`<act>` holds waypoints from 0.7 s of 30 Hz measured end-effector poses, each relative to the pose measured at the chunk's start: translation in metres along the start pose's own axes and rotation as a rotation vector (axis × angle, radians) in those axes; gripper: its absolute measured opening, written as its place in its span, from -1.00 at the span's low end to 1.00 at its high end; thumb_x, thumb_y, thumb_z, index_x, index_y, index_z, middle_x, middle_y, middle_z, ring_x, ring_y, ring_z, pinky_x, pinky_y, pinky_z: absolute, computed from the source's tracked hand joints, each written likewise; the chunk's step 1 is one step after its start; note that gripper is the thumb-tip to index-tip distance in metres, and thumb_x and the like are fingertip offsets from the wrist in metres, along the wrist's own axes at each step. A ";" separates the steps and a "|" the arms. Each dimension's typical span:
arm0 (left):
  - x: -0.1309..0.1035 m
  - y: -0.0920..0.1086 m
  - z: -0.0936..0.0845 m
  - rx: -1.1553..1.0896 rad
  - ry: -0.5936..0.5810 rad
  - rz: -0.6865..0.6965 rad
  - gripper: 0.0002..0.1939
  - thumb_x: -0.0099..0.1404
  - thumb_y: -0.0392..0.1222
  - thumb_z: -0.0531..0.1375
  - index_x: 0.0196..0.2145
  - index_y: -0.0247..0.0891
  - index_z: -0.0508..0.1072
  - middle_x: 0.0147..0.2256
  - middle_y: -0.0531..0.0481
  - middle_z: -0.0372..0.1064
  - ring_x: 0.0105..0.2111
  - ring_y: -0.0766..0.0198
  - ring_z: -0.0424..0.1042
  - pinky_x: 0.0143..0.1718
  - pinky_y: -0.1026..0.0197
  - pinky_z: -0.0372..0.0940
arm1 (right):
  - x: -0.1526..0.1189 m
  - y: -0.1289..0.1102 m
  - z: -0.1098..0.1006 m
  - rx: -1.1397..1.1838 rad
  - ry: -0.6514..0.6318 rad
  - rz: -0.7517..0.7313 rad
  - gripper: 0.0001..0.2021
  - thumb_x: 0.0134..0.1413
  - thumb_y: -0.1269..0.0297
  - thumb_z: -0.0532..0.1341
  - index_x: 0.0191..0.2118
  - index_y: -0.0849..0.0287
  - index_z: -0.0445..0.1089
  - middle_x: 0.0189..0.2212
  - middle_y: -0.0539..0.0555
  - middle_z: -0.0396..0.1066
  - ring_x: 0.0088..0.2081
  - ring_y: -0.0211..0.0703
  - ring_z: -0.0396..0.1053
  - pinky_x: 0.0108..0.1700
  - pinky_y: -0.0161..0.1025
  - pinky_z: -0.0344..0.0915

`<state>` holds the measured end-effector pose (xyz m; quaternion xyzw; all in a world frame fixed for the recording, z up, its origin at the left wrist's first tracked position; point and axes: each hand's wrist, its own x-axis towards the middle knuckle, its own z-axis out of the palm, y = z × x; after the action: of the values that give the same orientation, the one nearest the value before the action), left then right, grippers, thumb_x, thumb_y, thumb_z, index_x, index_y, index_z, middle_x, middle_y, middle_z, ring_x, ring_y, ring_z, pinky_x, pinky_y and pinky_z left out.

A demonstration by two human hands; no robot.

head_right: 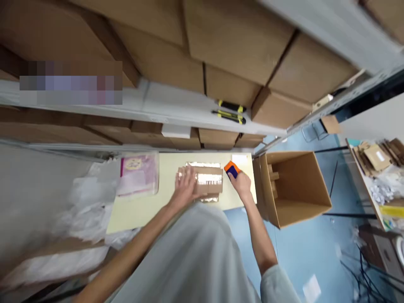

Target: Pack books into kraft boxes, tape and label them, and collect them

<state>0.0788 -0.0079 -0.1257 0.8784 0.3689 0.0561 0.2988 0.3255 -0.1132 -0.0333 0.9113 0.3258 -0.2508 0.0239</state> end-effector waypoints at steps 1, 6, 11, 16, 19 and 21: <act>0.004 0.012 -0.006 -0.023 0.049 0.105 0.21 0.36 0.36 0.38 0.63 -0.43 0.03 0.61 -0.65 -0.18 0.63 -0.52 -0.24 0.54 -0.59 -0.11 | -0.003 -0.010 -0.012 0.060 0.034 -0.021 -0.50 0.54 -0.18 0.14 0.11 0.15 0.57 -0.02 0.42 0.70 0.06 0.36 0.68 -0.04 -0.02 0.50; 0.043 0.055 -0.070 -0.139 0.426 0.371 -0.24 0.54 -0.01 0.23 0.59 -0.19 0.19 0.51 -0.39 0.22 0.55 -0.24 0.19 0.52 -0.31 0.21 | -0.008 -0.099 -0.079 0.257 0.164 -0.317 -0.65 0.49 0.03 0.13 0.16 0.11 0.46 -0.02 0.24 0.70 0.04 0.22 0.68 -0.03 -0.11 0.51; 0.095 0.044 -0.161 -0.165 0.689 0.296 -0.27 0.42 -0.27 0.20 0.51 -0.32 0.28 0.44 -0.44 0.29 0.43 -0.27 0.34 0.43 -0.29 0.34 | 0.007 -0.205 -0.137 0.130 0.313 -0.615 -0.62 0.50 0.12 0.09 0.22 0.22 0.39 0.04 0.31 0.65 0.02 0.19 0.64 0.05 -0.08 0.49; 0.118 0.020 -0.213 -0.155 0.724 0.208 -0.33 0.35 -0.32 0.19 0.40 -0.38 0.40 0.37 -0.45 0.38 0.38 -0.32 0.37 0.35 -0.31 0.42 | 0.034 -0.283 -0.160 -0.137 0.390 -0.742 -0.58 0.53 0.23 0.10 0.31 0.36 0.35 0.20 0.46 0.58 0.26 0.23 0.53 0.34 -0.01 0.35; 0.109 0.011 -0.206 -0.166 0.738 0.209 -0.38 0.40 -0.30 0.16 0.39 -0.32 0.43 0.31 -0.40 0.45 0.36 -0.27 0.40 0.37 -0.30 0.41 | 0.051 -0.308 -0.159 -0.267 0.343 -0.717 -0.58 0.53 0.26 0.13 0.33 0.36 0.38 0.22 0.45 0.58 0.28 0.19 0.52 0.39 -0.01 0.31; 0.098 0.005 -0.189 -0.173 0.729 0.205 -0.40 0.42 -0.28 0.15 0.38 -0.26 0.44 0.30 -0.38 0.47 0.35 -0.24 0.42 0.37 -0.29 0.41 | 0.061 -0.317 -0.156 -0.295 0.316 -0.697 -0.59 0.51 0.27 0.15 0.31 0.35 0.43 0.20 0.42 0.60 0.26 0.18 0.53 0.40 -0.01 0.30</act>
<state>0.0923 0.1474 0.0196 0.8048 0.3549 0.4249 0.2139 0.2428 0.2036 0.1115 0.7603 0.6473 -0.0515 0.0176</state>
